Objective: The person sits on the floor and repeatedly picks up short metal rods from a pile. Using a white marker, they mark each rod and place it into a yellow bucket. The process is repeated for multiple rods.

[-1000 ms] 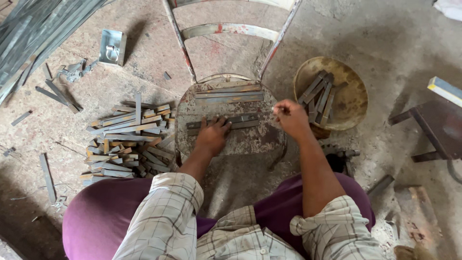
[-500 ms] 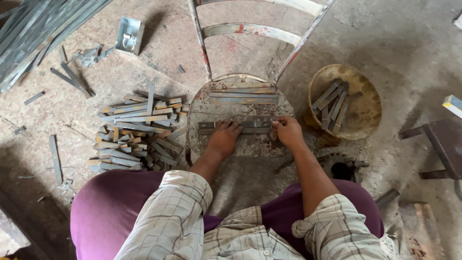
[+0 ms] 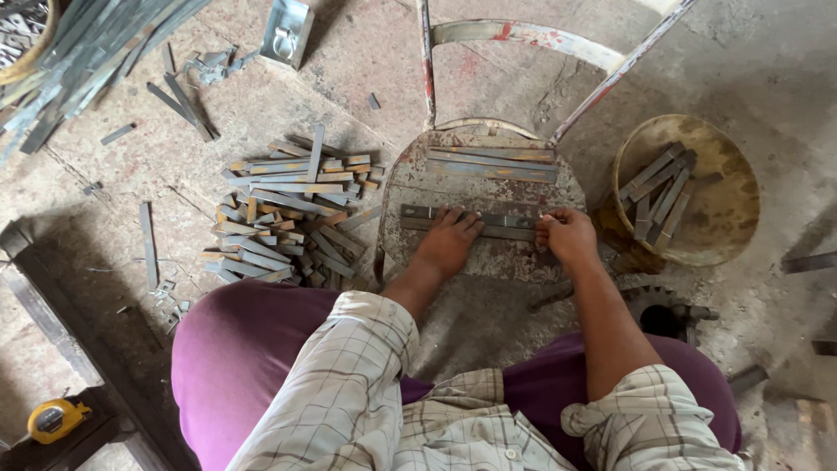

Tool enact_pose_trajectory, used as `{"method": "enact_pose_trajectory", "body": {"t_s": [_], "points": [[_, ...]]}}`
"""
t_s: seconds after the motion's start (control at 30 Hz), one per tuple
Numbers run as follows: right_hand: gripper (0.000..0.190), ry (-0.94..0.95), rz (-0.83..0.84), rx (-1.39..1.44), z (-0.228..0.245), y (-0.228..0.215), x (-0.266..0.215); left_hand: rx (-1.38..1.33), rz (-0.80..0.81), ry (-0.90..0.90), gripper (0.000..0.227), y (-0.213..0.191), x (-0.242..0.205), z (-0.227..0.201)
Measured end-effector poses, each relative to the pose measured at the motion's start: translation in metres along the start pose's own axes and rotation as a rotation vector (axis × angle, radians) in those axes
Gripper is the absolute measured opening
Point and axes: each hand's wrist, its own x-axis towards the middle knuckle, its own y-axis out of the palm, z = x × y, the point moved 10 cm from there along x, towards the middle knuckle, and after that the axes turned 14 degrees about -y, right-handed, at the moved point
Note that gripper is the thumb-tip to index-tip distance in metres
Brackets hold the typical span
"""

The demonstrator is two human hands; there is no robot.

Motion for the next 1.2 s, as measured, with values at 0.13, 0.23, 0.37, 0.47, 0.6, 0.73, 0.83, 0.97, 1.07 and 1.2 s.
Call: {"method": "enact_pose_trajectory", "body": {"t_s": [0.13,0.23,0.37,0.47,0.6,0.73,0.83,0.97,1.07,1.2], "points": [[0.014,-0.013,-0.013,0.032,0.0,0.0,0.001,-0.018,-0.017,0.005,0.05,0.002,0.001,0.001],[0.014,-0.024,-0.008,0.058,-0.002,0.004,0.004,-0.028,-0.05,0.017,0.046,0.001,0.0,0.001],[0.015,-0.354,-0.062,-0.395,0.037,-0.011,-0.004,-0.03,-0.079,0.043,0.046,-0.003,-0.003,0.002],[0.014,-0.656,-0.027,-0.61,0.077,0.007,-0.022,-0.002,-0.129,0.052,0.048,-0.009,-0.004,0.0],[0.014,-0.684,0.144,-0.722,0.089,0.048,-0.043,-0.042,-0.088,0.025,0.047,-0.012,-0.005,0.001],[0.013,-0.605,0.212,-0.832,0.083,0.071,-0.044,-0.044,-0.051,0.003,0.048,-0.012,-0.004,0.0],[0.014,-0.569,0.224,-0.781,0.082,0.071,-0.044,-0.034,-0.037,-0.01,0.05,-0.01,-0.003,0.0],[0.012,-0.672,0.261,-0.896,0.091,0.08,-0.049,-0.048,-0.061,-0.013,0.048,-0.013,-0.004,0.002],[0.011,-0.755,0.272,-0.924,0.106,0.089,-0.056,-0.046,-0.056,-0.01,0.047,-0.012,-0.004,0.0],[0.017,-0.215,0.6,-1.143,0.077,0.089,-0.054,-0.029,-0.078,0.006,0.049,-0.016,-0.004,-0.001]]}}
